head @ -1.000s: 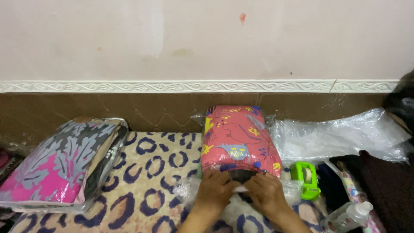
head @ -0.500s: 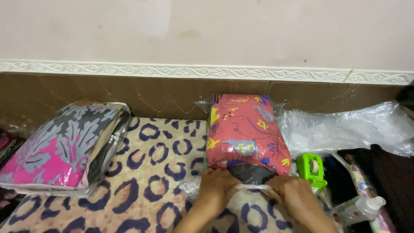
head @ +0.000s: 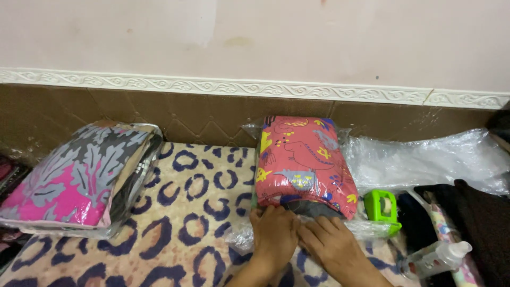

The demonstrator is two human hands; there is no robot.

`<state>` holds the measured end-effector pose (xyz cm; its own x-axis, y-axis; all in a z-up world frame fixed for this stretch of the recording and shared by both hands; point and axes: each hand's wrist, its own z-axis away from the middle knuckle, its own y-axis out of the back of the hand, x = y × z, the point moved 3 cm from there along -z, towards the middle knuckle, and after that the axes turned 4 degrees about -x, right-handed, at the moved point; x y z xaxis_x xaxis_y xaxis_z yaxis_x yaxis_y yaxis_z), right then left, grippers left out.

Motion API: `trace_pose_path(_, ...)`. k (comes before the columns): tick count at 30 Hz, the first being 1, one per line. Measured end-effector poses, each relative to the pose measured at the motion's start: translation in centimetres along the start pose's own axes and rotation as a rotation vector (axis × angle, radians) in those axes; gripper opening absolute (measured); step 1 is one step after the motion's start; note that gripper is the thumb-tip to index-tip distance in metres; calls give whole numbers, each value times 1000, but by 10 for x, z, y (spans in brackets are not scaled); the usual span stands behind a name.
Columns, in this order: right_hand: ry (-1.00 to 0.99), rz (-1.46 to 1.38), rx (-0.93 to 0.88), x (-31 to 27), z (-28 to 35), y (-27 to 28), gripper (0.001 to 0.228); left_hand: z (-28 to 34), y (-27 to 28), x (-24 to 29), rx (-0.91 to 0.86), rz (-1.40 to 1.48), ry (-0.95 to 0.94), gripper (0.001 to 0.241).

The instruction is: The person wraps a folded pink cloth with a dinosaur pattern in clear plastic wrap. They use a green tape dispenser to apply tape to seal the plastic around the bundle.

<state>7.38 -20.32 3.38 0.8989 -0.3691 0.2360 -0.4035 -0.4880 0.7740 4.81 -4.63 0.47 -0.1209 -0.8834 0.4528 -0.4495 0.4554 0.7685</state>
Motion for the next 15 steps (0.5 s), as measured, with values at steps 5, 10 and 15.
trace_pose_path(5, -49, -104, -54, 39, 25, -50, 33, -5, -11, -9, -55, -62, -13, 28)
trace_pose_path(10, -48, -183, -8, 42, 17, -39, 15, -12, 5, -22, -162, 92, 108, 19)
trace_pose_path(15, -84, -204, -23, 46, 18, -40, 10, -9, 36, -46, -339, 16, 308, 20)
